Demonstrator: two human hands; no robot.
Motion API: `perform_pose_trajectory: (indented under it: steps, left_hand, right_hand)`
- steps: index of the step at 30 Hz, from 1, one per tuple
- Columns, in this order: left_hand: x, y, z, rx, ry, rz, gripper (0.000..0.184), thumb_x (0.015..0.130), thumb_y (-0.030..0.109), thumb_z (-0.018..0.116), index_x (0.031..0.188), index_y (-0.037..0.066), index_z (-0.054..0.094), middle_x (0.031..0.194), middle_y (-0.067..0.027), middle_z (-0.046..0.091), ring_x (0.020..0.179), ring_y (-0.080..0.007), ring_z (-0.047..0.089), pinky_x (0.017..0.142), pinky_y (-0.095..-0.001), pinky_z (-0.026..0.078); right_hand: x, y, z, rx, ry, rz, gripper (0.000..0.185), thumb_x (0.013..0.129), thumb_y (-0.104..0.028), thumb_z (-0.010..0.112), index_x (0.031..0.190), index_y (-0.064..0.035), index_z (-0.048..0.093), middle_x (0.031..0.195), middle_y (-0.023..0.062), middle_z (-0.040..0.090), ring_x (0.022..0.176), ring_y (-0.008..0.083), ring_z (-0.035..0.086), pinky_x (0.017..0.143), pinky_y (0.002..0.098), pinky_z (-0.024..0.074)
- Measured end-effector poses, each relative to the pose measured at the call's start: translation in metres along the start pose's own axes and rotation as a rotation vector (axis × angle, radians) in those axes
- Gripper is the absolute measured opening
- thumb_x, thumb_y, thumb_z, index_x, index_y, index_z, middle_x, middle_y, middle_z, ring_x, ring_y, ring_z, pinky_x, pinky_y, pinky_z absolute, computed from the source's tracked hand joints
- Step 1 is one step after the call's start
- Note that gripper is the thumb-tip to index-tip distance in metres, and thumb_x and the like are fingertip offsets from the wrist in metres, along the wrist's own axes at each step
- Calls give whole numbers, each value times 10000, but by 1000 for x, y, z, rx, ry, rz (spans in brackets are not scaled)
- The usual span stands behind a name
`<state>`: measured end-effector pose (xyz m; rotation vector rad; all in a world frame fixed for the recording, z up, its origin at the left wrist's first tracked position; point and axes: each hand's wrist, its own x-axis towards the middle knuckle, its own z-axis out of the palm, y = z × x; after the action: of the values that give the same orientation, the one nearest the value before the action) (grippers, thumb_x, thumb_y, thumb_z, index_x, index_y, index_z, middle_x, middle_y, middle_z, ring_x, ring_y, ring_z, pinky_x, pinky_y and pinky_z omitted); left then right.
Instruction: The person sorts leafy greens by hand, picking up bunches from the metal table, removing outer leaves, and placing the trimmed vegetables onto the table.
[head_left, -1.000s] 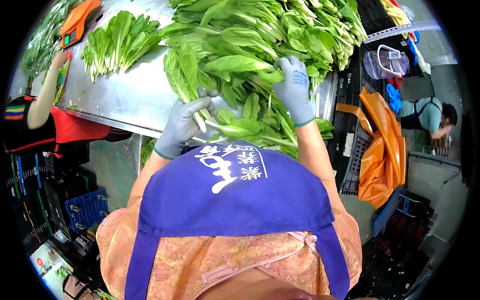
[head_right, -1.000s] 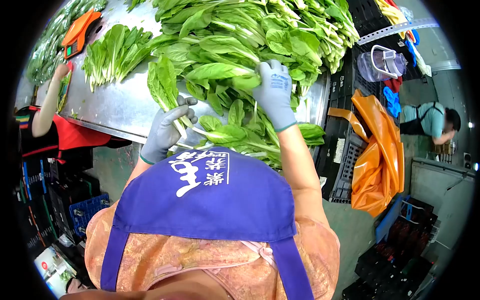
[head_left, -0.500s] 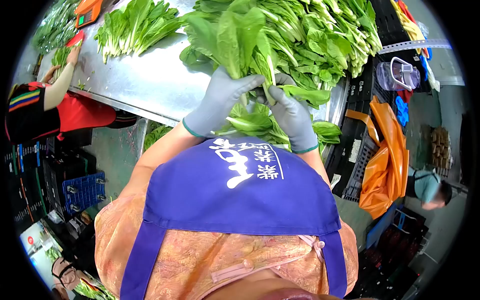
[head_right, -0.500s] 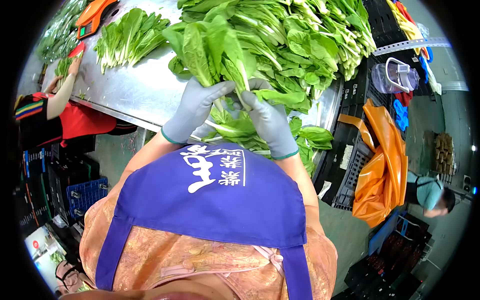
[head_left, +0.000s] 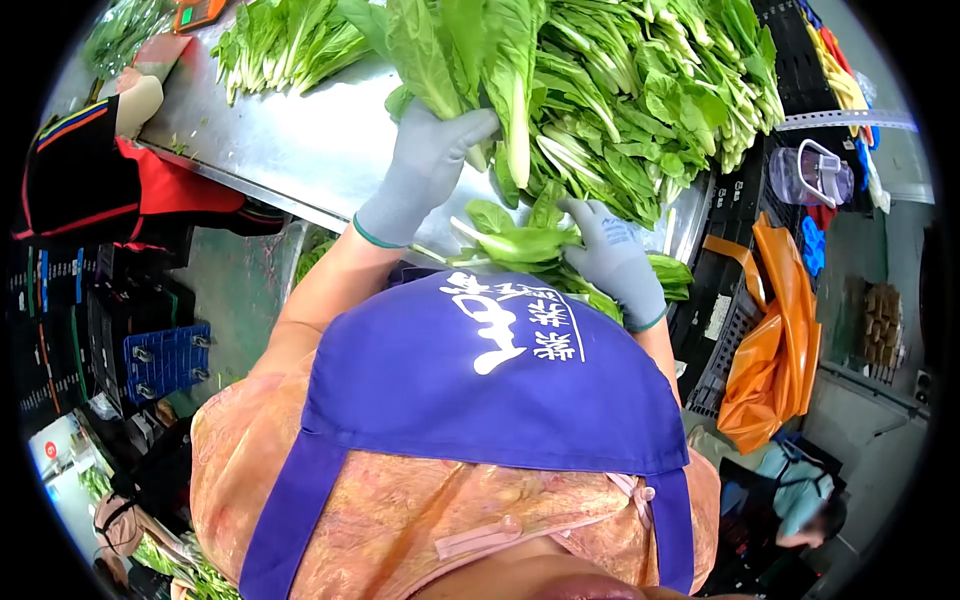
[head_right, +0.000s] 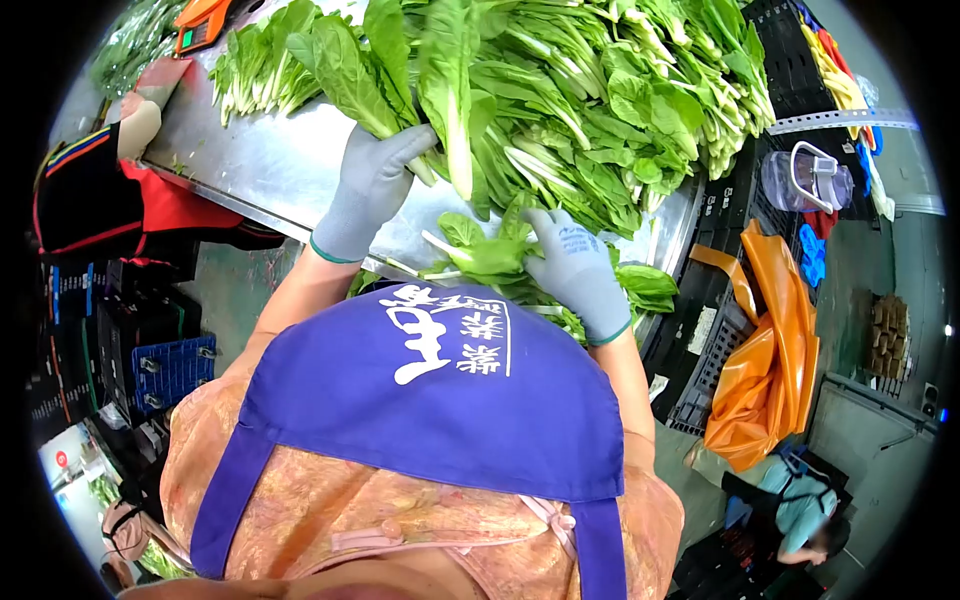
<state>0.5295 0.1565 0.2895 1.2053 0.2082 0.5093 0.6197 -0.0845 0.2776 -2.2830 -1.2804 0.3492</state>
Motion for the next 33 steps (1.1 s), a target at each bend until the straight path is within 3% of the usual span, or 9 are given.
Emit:
perform_pose_trajectory:
  steps: [2, 6, 7, 10, 14, 17, 26, 30, 33]
  left_hand:
    - [0, 13, 6, 17, 18, -32, 350, 820, 19, 671, 1160, -25, 597, 983, -58, 683, 864, -132, 643, 773, -285, 524]
    - [-10, 12, 33, 132, 27, 19, 294, 832, 43, 682, 1108, -27, 612, 900, -27, 668, 765, -113, 617, 682, -267, 503]
    - [-13, 14, 39, 120, 29, -33, 271, 833, 41, 687, 1088, -25, 622, 904, -28, 668, 767, -113, 616, 684, -265, 503]
    - [-11, 10, 40, 40, 19, -64, 293, 832, 32, 724, 1104, -18, 627, 942, -62, 680, 806, -129, 641, 721, -264, 520]
    - [-9, 3, 31, 6, -21, -40, 362, 823, 48, 751, 1151, -25, 616, 963, -78, 690, 884, -144, 656, 803, -275, 528]
    - [-15, 2, 38, 78, -85, -129, 404, 799, 27, 759, 1160, -44, 593, 988, -76, 692, 849, -133, 664, 743, -269, 546]
    - [-8, -15, 24, -20, 3, -82, 279, 825, 15, 716, 1084, -49, 635, 942, -62, 691, 846, -133, 653, 749, -280, 539]
    - [-9, -15, 19, -202, 24, -73, 199, 837, -31, 685, 1035, -17, 681, 906, -58, 701, 849, -152, 668, 770, -292, 541]
    - [-5, -23, 0, 554, -160, 518, 259, 815, -100, 633, 1022, 34, 713, 954, -80, 715, 891, -203, 681, 804, -310, 543]
  right_hand:
    - [-3, -7, -5, -219, 40, 57, 383, 817, -92, 679, 1186, -24, 603, 1078, 159, 653, 970, 310, 652, 827, 354, 524]
    - [23, -53, -35, 657, 95, 227, 444, 807, -173, 730, 1178, 30, 593, 1018, 123, 664, 934, 165, 642, 825, 306, 509]
    - [31, -62, -42, 671, 41, 267, 455, 811, -154, 745, 1190, 43, 588, 1005, 99, 656, 865, 98, 608, 775, 256, 501]
    - [36, -43, -18, 1061, 104, 234, 461, 810, -146, 749, 1192, 53, 584, 1007, 112, 661, 822, 116, 614, 741, 266, 512]
    - [37, -40, -12, 872, 216, 216, 323, 820, -158, 740, 1044, 27, 599, 895, 74, 649, 771, 135, 600, 662, 292, 498]
    - [41, -42, -12, 297, 328, 94, 248, 815, -150, 745, 925, 2, 583, 812, 48, 617, 696, 119, 570, 609, 286, 468]
    - [38, -40, -7, 1233, 307, 203, 126, 859, -90, 686, 871, -51, 566, 739, 22, 578, 610, 96, 517, 566, 257, 428]
    - [34, -35, -7, 1417, 362, 233, 102, 912, -62, 630, 921, -64, 528, 847, 27, 570, 640, 99, 504, 564, 241, 400]
    - [36, -29, -8, 1251, 266, 261, 197, 914, -138, 658, 1074, -32, 614, 836, 7, 595, 639, 73, 524, 590, 224, 429]
